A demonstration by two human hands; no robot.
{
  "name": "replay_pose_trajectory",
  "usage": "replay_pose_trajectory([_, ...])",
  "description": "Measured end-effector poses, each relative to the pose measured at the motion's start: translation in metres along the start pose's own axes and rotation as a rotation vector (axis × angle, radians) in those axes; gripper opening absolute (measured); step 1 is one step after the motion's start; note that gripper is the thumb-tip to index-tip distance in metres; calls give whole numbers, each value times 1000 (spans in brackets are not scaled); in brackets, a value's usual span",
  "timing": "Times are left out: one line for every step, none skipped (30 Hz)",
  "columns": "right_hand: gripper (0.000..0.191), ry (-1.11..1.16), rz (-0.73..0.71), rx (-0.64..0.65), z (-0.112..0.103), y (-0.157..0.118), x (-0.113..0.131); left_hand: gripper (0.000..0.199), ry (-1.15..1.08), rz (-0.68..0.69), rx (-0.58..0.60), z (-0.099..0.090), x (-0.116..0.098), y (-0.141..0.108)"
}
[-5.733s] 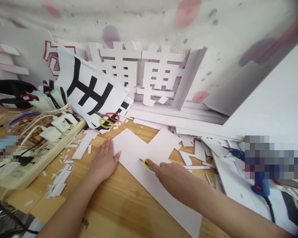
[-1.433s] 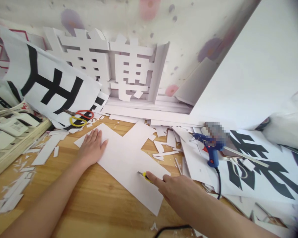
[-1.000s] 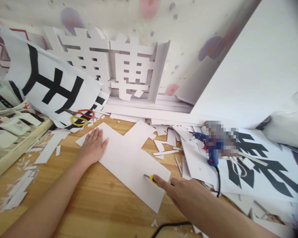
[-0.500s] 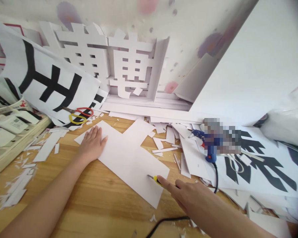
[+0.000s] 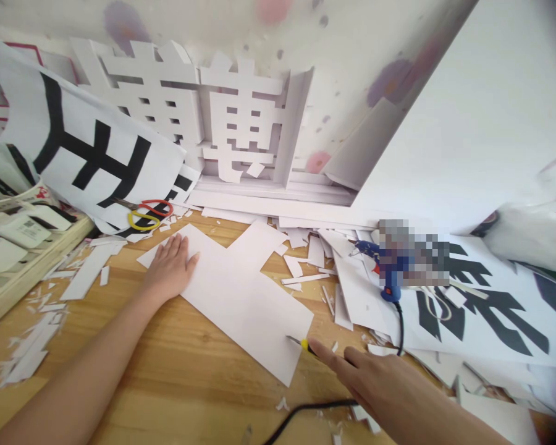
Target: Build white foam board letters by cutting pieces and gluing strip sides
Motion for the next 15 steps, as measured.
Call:
replay_pose_trajectory([87, 0, -5, -2, 1, -2, -1, 66, 0, 1, -4, 0, 0, 0])
replay_pose_trajectory([87, 5, -12, -1, 2, -5, -1, 66, 0, 0, -9, 0, 1, 0])
replay_pose_trajectory([88, 17, -19, 0, 4, -7, -2, 66, 0, -1, -14, -1, 1, -1])
replay_pose_trajectory([89, 31, -20, 0, 5, -10, -2, 66, -1, -2, -18, -1, 1, -1])
replay_pose_trajectory([90, 45, -21, 2, 7, -12, -3, 66, 0, -3, -22, -1, 1, -1])
replay_pose_trajectory([92, 52, -21, 4, 8, -15, -4, 65, 1, -4, -25, -2, 1, -1])
replay_pose_trajectory([93, 50, -23, 4, 10, -18, -4, 65, 2, -3, -27, -2, 1, -1])
replay_pose_trajectory([95, 38, -26, 4, 12, -22, -5, 65, 3, -1, -28, -2, 0, -1])
replay_pose_trajectory([96, 21, -33, 3, 14, -25, -5, 65, 5, -1, -30, -2, 0, -1])
replay_pose_trajectory([96, 5, -39, 2, 17, -28, -5, 66, 7, -2, -32, -2, 0, -1])
replay_pose_trajectory([96, -6, -40, 2, 20, -31, -6, 66, 8, -2, -34, -2, 0, -1])
replay_pose_trajectory([95, -9, -35, 0, 23, -34, -6, 66, 10, -3, -37, -1, 0, -1])
replay_pose_trajectory([94, -9, -28, -3, 26, -36, -6, 66, 11, -4, -39, -1, 1, 0])
replay_pose_trajectory([91, -5, -21, -6, 30, -39, -7, 66, 13, -5, -41, -1, 1, 0])
replay_pose_trajectory([89, 2, -16, -11, 32, -41, -7, 66, 15, -3, -42, -1, 1, 0])
Point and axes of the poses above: each hand's wrist, its own y-axis towards the middle knuckle, its own z-axis out of the palm, x = y × z, the point moved 3 cm from there along y, towards the middle knuckle, and after that the axes turned 1 degree about -x, right-handed, at the moved point
